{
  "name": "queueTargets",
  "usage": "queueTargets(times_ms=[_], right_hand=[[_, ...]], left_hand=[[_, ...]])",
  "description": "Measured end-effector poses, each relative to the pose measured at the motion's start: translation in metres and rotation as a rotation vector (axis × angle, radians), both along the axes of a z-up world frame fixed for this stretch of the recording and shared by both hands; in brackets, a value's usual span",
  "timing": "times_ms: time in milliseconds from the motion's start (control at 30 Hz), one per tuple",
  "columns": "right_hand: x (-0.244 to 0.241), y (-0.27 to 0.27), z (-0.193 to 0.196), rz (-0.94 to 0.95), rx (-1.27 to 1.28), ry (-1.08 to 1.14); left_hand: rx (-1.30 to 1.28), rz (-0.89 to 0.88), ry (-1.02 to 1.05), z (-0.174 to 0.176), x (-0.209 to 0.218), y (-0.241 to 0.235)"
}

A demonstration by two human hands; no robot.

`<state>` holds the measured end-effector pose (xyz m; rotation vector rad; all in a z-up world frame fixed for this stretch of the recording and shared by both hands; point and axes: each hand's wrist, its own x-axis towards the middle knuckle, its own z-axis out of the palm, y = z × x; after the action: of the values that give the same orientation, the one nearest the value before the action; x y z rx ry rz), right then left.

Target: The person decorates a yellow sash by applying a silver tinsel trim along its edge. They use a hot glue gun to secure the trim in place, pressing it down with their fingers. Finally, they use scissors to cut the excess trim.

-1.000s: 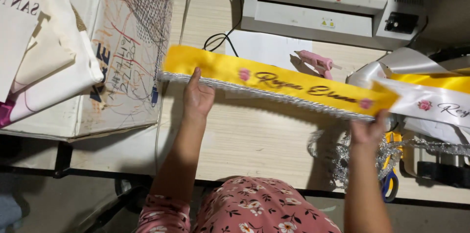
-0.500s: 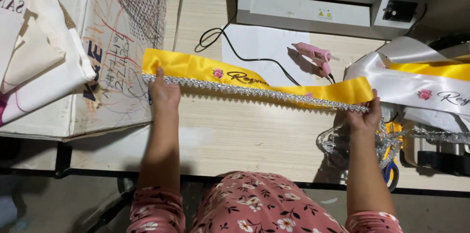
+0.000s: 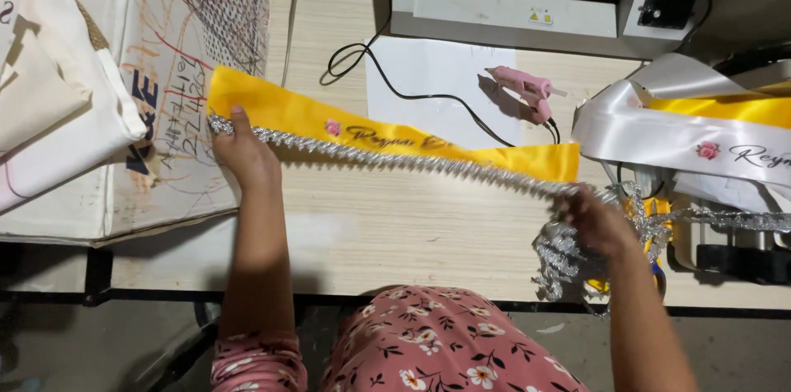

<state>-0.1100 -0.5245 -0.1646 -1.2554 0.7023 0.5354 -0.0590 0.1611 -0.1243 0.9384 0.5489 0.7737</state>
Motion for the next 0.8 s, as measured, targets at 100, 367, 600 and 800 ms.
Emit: queueTargets(times_ms=[100, 367, 600, 800], right_hand=[[-0.024, 0.051, 0.037, 0.042, 0.011, 0.122], [-0.022, 0.013, 0.063, 0.540, -0.078, 0.258], [0.017, 0.035, 0.001, 0.389, -1.330, -0.559], [0.018, 0.079, -0.028, 0.276, -1.609, -0.913]], left_hand=[[0.243, -0.004, 0.121, 0.042, -0.013, -0.018], [1.116, -0.172, 0.239, 0.000, -0.058, -0.050], [1.912, -0.729, 0.369, -0.045, -0.092, -0.130], [1.929, -0.765, 0.433, -0.077, -0.072, -0.116]])
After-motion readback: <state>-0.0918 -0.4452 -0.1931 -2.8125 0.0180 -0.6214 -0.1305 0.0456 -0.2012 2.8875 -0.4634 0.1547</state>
